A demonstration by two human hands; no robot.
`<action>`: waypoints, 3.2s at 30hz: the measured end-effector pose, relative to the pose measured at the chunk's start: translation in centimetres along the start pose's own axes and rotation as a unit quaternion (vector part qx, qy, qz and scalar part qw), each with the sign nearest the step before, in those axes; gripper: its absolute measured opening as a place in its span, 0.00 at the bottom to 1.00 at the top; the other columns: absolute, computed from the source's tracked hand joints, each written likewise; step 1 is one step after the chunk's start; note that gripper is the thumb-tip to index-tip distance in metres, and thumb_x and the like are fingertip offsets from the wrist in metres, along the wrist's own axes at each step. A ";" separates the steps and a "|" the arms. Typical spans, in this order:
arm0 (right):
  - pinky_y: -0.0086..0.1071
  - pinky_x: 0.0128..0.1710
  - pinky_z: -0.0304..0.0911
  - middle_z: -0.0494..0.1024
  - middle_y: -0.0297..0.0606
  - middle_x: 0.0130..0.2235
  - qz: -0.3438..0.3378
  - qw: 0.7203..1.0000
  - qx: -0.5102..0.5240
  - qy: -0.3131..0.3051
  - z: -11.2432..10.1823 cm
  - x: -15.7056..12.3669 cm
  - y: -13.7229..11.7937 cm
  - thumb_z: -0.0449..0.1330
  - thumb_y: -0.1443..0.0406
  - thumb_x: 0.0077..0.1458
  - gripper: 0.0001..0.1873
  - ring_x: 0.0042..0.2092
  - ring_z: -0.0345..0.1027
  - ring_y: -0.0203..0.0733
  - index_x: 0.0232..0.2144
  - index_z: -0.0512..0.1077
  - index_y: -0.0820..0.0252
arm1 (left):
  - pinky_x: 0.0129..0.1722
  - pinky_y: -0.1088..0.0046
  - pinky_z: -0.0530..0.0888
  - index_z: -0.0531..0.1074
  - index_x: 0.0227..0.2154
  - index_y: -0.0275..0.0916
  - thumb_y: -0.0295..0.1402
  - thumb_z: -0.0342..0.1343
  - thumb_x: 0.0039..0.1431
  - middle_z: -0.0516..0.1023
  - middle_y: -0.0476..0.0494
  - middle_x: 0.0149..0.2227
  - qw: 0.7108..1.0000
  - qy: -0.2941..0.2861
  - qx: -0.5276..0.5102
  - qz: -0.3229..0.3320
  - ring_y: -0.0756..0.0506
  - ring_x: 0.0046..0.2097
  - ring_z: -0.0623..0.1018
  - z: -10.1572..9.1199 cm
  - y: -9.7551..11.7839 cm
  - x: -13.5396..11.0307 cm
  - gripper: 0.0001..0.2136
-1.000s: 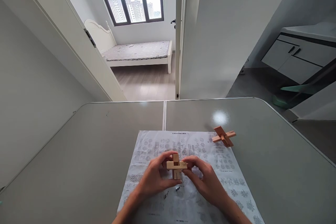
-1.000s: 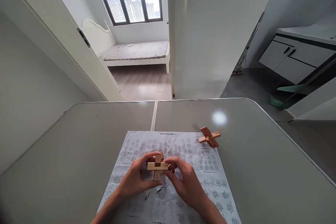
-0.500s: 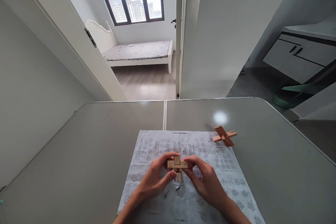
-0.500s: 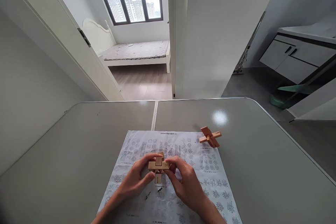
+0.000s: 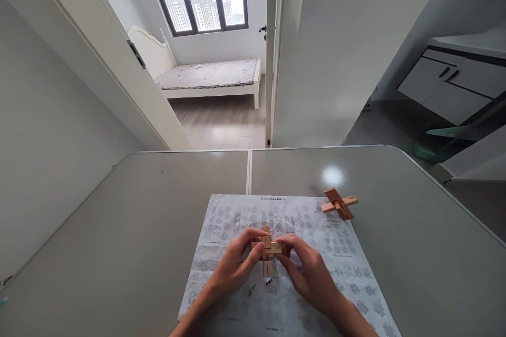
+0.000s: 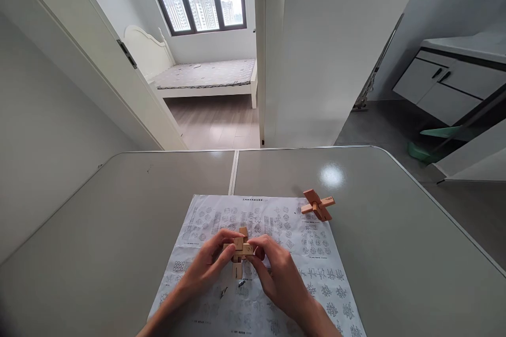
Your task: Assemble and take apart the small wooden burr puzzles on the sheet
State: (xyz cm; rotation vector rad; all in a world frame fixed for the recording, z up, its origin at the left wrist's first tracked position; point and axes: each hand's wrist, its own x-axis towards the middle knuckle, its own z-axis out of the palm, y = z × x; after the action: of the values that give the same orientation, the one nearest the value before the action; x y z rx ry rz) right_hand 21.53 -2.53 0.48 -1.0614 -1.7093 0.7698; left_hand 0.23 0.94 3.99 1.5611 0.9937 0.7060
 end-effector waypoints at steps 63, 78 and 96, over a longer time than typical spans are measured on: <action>0.35 0.38 0.71 0.81 0.37 0.39 -0.018 0.999 -0.049 -0.013 -0.3 0.2 -0.1 0.57 0.65 0.71 0.06 0.36 0.75 0.43 0.48 0.72 0.52 | 0.41 0.70 0.78 0.71 0.48 0.41 0.42 0.74 0.46 0.81 0.44 0.42 0.998 -0.024 0.044 0.026 0.43 0.41 0.81 -0.1 -0.5 0.0 0.28; 0.39 0.41 0.75 0.77 0.41 0.45 0.008 0.996 -0.084 -0.017 0.1 0.2 0.4 0.64 0.61 0.66 0.18 0.41 0.75 0.47 0.57 0.68 0.50 | 0.50 0.65 0.78 0.70 0.52 0.44 0.39 0.74 0.49 0.82 0.43 0.48 0.995 0.074 0.052 0.041 0.40 0.48 0.82 -1.0 -0.6 0.0 0.28; 0.39 0.48 0.76 0.78 0.42 0.56 0.246 0.892 0.370 -0.085 -0.8 1.0 -0.7 0.72 0.56 0.59 0.17 0.51 0.78 0.48 0.43 0.71 0.52 | 0.44 0.68 0.77 0.70 0.56 0.47 0.36 0.73 0.50 0.83 0.48 0.44 0.986 0.080 0.120 0.086 0.44 0.41 0.81 -0.8 -0.9 0.3 0.30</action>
State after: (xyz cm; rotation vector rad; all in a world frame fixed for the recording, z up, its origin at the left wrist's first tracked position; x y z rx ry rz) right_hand 21.88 -1.88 1.80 -0.8836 -1.0903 1.7154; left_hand -0.49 1.62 3.24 1.8392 1.1043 0.8678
